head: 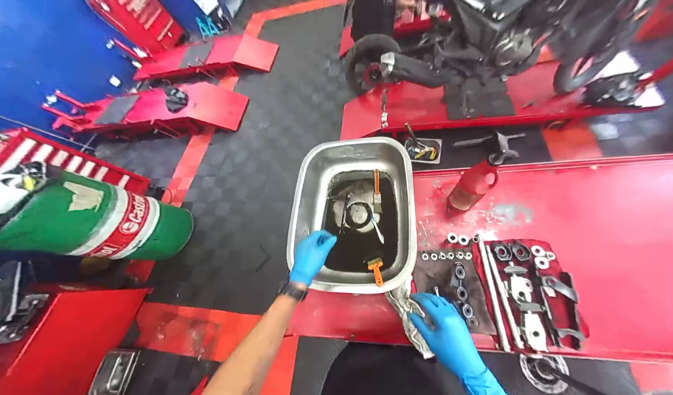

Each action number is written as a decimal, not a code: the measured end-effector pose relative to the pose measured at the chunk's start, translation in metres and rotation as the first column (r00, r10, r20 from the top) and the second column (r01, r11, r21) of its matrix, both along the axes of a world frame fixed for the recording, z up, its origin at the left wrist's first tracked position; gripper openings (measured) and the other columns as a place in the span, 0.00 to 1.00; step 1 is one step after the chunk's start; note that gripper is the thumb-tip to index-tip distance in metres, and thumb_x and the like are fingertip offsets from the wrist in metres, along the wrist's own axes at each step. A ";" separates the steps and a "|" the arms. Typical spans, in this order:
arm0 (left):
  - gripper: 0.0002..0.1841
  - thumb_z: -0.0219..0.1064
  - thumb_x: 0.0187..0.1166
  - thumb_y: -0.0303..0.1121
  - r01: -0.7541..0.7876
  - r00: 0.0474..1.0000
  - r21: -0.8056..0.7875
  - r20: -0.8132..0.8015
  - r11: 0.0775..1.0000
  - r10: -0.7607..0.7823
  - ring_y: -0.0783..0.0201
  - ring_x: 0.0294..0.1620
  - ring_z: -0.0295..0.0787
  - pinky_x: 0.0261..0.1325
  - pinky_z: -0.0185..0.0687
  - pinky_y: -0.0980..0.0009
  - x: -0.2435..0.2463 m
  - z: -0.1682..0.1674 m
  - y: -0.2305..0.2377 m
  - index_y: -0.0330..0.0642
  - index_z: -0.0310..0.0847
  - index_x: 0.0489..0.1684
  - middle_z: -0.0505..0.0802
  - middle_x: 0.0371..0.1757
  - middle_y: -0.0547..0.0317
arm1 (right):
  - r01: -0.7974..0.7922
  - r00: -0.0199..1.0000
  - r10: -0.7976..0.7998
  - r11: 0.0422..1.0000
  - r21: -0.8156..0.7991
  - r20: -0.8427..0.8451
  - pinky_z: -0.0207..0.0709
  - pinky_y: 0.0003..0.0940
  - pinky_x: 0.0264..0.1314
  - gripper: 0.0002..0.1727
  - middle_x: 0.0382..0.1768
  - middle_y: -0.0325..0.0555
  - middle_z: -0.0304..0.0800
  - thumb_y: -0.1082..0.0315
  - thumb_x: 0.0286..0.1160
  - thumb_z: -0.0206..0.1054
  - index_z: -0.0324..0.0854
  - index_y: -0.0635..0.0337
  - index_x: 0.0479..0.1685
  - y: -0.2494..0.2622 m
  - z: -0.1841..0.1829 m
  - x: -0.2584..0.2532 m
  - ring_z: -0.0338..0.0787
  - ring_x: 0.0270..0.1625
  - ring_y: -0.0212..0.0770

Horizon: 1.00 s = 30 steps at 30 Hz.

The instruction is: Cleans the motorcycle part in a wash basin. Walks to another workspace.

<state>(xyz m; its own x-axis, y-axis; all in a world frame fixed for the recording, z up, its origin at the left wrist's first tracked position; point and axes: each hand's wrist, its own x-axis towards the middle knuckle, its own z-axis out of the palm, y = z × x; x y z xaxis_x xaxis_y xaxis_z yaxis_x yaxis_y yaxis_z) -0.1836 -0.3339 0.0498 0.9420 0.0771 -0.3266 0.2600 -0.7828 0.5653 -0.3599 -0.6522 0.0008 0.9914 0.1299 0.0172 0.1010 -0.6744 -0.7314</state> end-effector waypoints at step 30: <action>0.13 0.69 0.72 0.18 0.061 0.994 -0.730 0.106 0.681 0.024 0.63 0.52 0.94 0.61 0.89 0.66 0.125 -0.044 0.036 0.30 0.82 0.54 0.95 0.47 0.52 | -0.073 0.995 0.092 0.939 -0.337 0.041 0.87 0.53 0.55 0.10 0.51 0.51 0.95 0.77 0.68 0.68 0.93 0.59 0.42 0.075 -0.011 0.076 0.94 0.52 0.55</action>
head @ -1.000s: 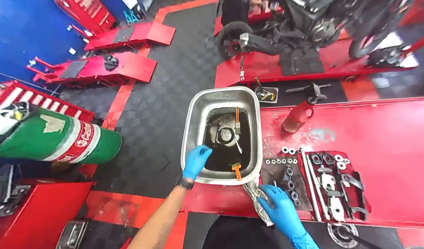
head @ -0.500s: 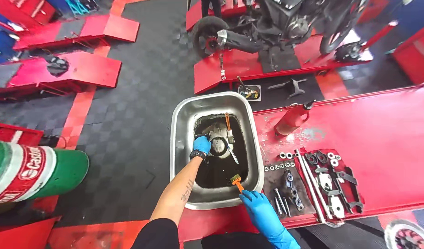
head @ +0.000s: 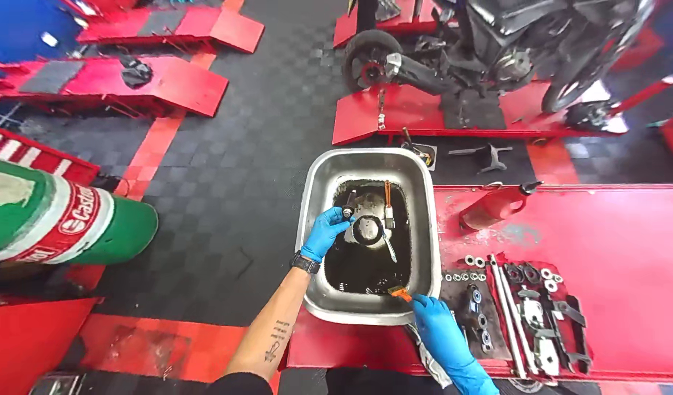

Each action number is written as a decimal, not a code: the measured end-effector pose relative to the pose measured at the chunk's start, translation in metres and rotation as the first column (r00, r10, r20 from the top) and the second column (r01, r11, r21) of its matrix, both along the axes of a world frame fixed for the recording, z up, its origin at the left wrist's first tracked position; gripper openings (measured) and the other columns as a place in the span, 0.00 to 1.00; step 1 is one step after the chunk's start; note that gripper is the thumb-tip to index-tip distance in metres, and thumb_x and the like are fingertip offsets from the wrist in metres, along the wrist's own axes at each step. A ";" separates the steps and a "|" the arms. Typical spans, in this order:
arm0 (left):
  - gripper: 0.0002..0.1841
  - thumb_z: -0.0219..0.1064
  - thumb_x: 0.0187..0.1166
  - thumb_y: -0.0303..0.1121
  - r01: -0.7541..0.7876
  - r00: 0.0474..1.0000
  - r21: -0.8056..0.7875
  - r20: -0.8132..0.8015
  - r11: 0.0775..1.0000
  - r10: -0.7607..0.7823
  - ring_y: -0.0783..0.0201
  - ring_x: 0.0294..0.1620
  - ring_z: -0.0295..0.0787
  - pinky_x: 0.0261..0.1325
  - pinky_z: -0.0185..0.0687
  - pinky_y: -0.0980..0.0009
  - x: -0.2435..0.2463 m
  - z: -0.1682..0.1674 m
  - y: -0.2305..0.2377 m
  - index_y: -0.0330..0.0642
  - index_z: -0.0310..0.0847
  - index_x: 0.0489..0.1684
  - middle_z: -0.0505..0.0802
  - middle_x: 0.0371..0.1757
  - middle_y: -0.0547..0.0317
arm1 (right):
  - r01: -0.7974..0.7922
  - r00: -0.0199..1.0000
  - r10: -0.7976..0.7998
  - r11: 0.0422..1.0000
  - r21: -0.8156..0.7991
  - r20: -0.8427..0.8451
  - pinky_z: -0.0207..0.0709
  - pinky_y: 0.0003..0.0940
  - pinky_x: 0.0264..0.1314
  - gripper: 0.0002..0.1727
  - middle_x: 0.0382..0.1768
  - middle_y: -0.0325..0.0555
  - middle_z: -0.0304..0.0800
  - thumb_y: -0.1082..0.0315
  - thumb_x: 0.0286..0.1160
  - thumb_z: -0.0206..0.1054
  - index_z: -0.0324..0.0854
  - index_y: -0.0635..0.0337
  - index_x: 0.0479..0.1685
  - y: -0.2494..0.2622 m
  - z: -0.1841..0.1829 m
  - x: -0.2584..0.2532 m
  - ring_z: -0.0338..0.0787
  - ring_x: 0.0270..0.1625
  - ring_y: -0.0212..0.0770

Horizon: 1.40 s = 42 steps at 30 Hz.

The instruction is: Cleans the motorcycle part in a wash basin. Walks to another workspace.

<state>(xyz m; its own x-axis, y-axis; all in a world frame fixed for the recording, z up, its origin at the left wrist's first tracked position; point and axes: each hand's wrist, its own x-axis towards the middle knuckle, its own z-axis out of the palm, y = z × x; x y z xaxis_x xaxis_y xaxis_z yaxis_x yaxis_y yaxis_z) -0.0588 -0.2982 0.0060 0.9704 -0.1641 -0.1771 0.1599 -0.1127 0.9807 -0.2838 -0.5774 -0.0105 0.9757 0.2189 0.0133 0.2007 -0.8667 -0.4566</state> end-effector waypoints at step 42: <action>0.18 0.52 0.95 0.37 -0.313 0.792 -0.021 -0.557 0.950 0.249 0.62 0.42 0.89 0.47 0.86 0.64 0.000 -0.051 -0.016 0.39 0.84 0.65 0.93 0.50 0.51 | 0.485 0.875 -0.294 0.498 0.719 -0.386 0.91 0.37 0.58 0.16 0.54 0.47 0.96 0.67 0.81 0.68 0.88 0.62 0.64 0.115 -0.052 0.138 0.96 0.51 0.36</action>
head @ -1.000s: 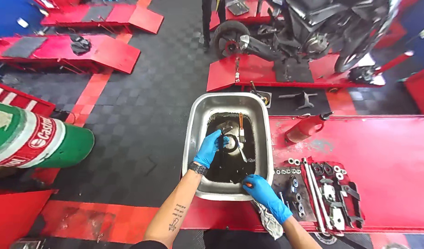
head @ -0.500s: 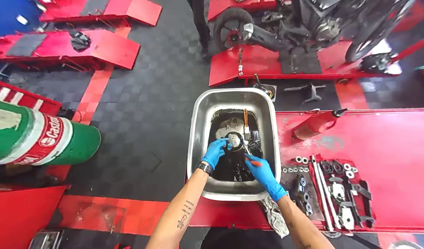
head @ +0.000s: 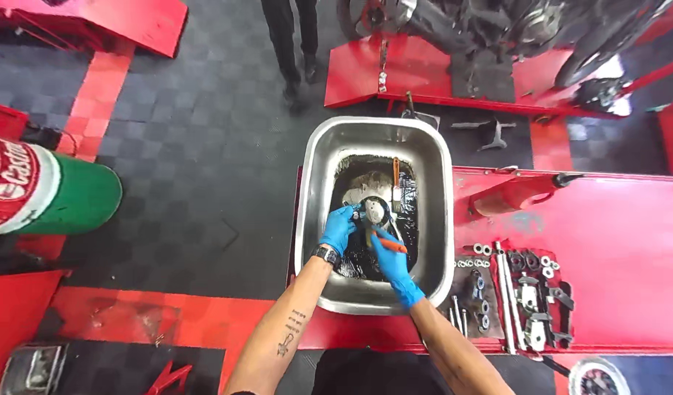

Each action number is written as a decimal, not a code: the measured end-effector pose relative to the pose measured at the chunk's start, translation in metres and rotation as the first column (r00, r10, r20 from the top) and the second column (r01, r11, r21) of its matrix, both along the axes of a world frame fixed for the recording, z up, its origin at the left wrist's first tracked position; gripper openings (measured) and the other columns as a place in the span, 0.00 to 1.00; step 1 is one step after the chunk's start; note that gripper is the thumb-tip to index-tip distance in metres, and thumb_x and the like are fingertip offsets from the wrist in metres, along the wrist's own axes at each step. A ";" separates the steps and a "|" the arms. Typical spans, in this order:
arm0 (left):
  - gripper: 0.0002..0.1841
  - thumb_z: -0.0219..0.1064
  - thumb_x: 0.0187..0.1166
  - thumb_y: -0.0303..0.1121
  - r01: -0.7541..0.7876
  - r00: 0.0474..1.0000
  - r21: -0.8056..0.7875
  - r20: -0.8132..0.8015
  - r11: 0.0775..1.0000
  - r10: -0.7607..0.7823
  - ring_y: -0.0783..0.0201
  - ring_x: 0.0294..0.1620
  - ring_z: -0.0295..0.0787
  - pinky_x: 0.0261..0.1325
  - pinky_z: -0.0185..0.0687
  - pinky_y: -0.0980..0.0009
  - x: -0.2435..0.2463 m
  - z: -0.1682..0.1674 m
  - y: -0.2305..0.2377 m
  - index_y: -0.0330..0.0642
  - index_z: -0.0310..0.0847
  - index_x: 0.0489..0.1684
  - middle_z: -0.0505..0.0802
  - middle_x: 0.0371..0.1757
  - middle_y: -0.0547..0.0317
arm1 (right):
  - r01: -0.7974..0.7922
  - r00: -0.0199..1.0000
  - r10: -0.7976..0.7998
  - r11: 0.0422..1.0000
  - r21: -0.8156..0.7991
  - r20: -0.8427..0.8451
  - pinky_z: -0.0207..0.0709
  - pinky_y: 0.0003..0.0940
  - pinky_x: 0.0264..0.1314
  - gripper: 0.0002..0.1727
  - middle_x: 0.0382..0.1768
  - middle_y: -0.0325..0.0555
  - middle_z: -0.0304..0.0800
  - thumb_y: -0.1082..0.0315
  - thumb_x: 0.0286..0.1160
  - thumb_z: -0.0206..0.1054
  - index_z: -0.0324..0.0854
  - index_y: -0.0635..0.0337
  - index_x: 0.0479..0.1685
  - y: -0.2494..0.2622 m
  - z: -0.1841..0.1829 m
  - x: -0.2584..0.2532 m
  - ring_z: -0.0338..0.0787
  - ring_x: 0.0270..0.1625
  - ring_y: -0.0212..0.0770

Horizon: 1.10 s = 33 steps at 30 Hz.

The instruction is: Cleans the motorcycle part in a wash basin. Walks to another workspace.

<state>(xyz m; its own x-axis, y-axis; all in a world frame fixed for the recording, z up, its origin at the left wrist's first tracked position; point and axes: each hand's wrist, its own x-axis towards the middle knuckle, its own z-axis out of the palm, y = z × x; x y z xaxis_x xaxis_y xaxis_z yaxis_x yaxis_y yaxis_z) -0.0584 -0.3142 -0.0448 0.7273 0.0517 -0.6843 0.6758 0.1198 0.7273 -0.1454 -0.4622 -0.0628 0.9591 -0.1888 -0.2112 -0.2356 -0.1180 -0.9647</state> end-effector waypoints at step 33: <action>0.13 0.57 0.92 0.31 -0.059 0.998 -0.087 -0.013 0.994 0.058 0.60 0.45 0.92 0.50 0.88 0.64 -0.015 -0.015 0.016 0.33 0.82 0.60 0.93 0.49 0.48 | -0.294 0.954 0.219 0.815 -0.499 -0.204 0.86 0.49 0.61 0.17 0.49 0.50 0.98 0.63 0.81 0.64 0.91 0.58 0.61 -0.038 -0.022 -0.030 0.96 0.52 0.45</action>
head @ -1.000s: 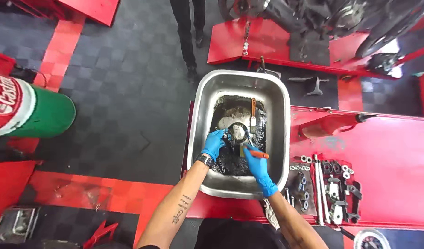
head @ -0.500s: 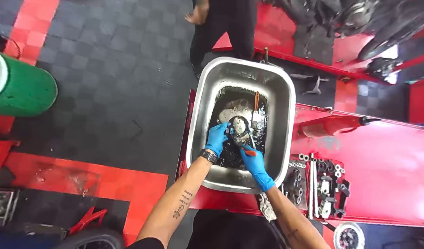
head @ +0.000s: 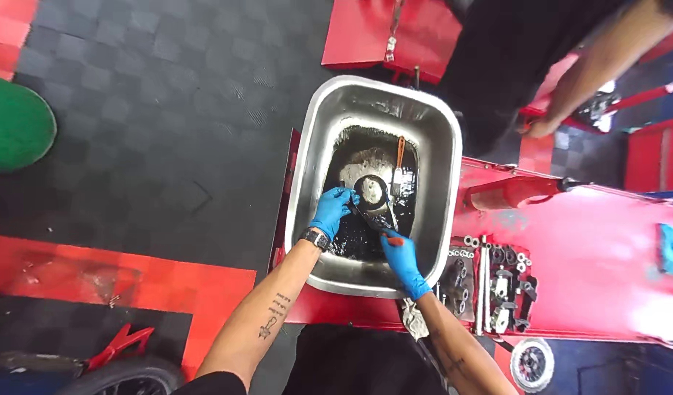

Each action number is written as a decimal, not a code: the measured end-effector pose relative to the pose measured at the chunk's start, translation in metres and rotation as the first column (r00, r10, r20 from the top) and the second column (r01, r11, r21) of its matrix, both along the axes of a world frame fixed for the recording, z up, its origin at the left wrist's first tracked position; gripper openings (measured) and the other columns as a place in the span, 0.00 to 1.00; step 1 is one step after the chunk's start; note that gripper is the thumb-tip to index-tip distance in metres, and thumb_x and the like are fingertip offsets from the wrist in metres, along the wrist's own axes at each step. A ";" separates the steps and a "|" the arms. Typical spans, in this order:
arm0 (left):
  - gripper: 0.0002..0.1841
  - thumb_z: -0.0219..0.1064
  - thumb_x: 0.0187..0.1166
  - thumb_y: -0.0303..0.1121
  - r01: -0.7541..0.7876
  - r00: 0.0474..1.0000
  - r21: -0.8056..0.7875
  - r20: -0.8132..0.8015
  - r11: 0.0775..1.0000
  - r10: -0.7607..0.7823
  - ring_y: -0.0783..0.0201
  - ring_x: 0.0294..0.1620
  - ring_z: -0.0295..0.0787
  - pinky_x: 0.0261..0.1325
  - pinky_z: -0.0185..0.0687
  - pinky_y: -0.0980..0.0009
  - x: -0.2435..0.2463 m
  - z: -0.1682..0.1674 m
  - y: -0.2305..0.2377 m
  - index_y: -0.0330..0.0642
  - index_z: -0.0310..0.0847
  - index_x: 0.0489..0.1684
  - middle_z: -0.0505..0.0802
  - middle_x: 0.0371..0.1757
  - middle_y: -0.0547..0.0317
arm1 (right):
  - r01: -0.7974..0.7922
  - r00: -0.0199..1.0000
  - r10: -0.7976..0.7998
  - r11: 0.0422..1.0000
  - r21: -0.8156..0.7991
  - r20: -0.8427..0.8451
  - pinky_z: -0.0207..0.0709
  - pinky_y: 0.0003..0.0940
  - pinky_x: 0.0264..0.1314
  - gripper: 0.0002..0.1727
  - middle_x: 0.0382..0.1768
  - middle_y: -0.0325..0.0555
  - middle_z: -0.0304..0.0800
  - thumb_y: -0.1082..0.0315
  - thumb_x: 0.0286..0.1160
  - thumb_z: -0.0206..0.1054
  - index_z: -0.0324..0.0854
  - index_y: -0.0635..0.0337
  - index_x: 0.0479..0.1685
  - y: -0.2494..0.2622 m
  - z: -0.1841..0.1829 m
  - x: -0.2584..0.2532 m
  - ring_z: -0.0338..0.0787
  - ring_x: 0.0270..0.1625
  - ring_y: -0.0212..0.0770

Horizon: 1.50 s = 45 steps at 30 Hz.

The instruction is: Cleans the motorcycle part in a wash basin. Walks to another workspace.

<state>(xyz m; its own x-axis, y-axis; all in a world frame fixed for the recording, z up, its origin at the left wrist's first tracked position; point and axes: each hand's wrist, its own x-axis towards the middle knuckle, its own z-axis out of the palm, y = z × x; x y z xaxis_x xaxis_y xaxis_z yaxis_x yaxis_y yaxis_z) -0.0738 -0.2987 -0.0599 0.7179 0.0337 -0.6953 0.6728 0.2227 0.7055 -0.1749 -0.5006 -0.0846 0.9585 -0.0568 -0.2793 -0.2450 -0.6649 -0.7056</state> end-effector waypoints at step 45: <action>0.17 0.66 0.83 0.31 0.597 0.633 0.705 -0.121 0.382 -0.764 0.49 0.63 0.91 0.72 0.81 0.48 -0.049 0.013 0.024 0.37 0.80 0.68 0.94 0.59 0.45 | 0.046 0.988 -0.035 0.996 0.070 -0.149 0.84 0.43 0.68 0.18 0.54 0.45 0.97 0.58 0.83 0.63 0.91 0.52 0.64 -0.005 0.025 0.004 0.94 0.58 0.40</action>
<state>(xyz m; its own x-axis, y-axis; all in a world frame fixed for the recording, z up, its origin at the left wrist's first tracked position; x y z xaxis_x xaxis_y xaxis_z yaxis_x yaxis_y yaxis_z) -0.1231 -0.2747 -0.0470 0.8172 -0.1750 -0.5491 0.2114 -0.7953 0.5681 -0.1710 -0.5056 -0.0593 0.9038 -0.0689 -0.4225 -0.3759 -0.6000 -0.7062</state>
